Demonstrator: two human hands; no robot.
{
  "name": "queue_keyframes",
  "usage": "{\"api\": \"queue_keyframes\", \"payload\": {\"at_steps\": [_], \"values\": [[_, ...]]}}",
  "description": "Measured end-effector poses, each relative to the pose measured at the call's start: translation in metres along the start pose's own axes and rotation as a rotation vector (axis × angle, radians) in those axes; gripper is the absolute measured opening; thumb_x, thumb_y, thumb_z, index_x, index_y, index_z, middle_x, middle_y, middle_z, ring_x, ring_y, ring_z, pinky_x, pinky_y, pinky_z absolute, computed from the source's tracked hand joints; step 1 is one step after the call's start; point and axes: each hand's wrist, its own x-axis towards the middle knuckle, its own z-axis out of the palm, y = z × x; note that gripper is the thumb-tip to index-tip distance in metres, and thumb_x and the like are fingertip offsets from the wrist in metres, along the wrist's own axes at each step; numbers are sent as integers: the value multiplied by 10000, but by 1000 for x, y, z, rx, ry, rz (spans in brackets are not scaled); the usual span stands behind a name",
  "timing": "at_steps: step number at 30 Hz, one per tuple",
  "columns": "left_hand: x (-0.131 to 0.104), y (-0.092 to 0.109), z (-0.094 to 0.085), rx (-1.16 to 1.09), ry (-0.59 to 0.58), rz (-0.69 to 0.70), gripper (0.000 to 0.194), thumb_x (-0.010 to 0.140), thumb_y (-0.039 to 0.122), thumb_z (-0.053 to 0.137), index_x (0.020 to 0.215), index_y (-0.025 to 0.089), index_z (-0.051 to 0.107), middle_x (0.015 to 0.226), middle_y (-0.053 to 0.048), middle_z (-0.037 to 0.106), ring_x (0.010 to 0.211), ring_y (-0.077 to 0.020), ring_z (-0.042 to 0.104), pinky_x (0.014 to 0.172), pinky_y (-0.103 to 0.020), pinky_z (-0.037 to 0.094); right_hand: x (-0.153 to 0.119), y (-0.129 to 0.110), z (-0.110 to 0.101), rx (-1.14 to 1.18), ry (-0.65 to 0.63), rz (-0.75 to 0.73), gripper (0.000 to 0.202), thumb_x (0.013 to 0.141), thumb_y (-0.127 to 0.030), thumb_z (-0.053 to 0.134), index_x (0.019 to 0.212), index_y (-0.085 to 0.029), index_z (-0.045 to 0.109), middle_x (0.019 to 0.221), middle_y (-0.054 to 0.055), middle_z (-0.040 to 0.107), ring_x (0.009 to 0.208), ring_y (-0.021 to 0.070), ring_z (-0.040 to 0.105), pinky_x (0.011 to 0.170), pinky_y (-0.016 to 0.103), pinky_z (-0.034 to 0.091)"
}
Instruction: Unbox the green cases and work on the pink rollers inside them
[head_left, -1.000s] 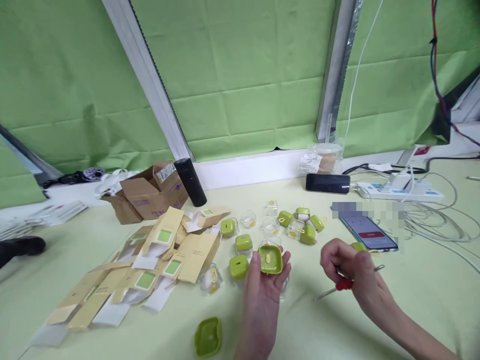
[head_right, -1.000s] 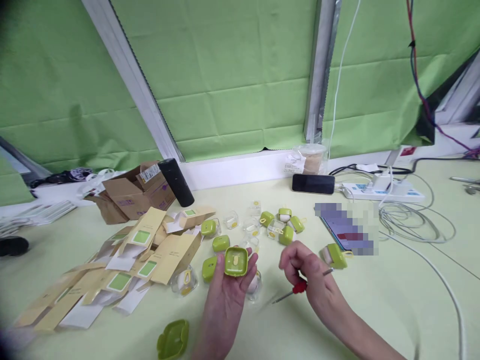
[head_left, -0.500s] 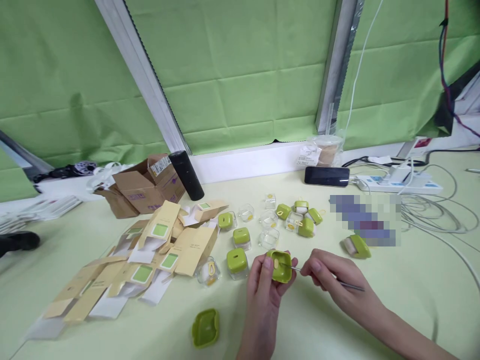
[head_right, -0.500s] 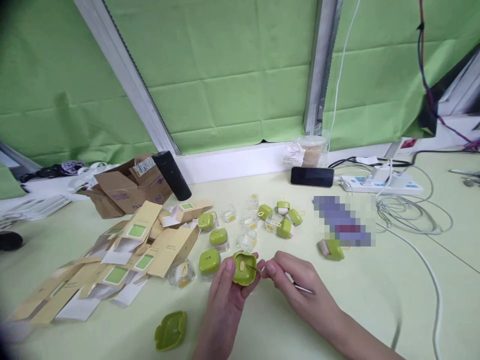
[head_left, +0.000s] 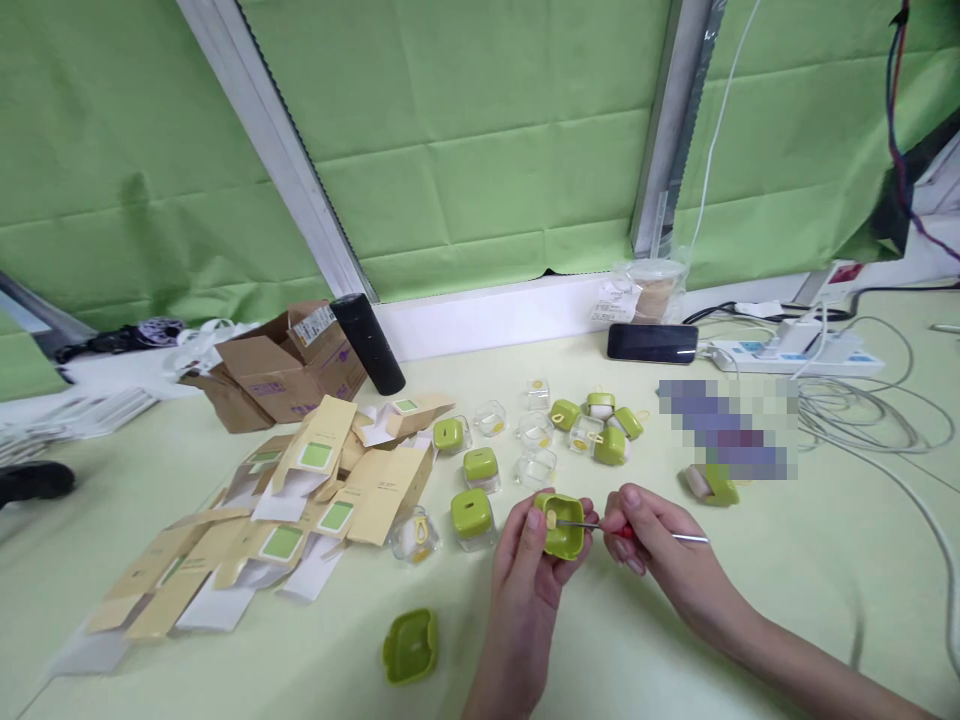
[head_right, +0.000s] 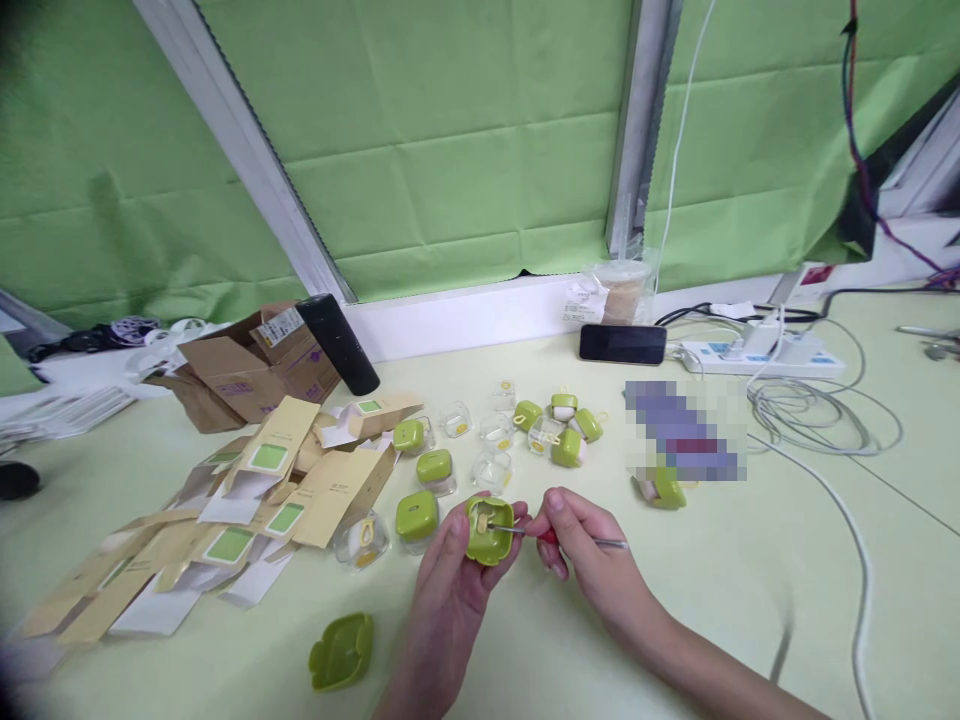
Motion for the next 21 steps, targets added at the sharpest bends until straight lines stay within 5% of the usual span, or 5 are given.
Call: {"api": "queue_keyframes", "payload": {"at_steps": [7,13,17,21], "values": [[0,1,1,-1,13,-12,247,875,338,541,1033,161,610,1057,-92,672,1085,-249,591,959,-409,440,6,7,-3,74,-31,32,462,879,-561,443,648,-177,554,481,-50,419,447,99,370,480,244,318],[1,3,1,23,106,130,306,770,360,675,1037,251,571,1114,-42,638,1148,-236,536,975,-372,384,8,-13,-21,-275,126,-412,490,951,-501,286,678,-207,568,815,56,545,769,178,531,656,287,411],[0,-7,3,112,94,268,359,666,317,771,969,256,588,1193,-59,604,1152,-236,513,911,-321,408,3,-20,-16,-589,-100,-504,223,916,-365,467,820,-228,615,661,15,530,583,155,495,540,264,385],[-4,-14,6,164,-14,282,431,616,232,803,987,248,585,1153,-80,612,1032,-227,565,875,-327,437,0,-15,-4,-681,-168,-480,267,822,-303,585,584,-202,519,540,-47,340,467,109,361,431,229,270]]}}
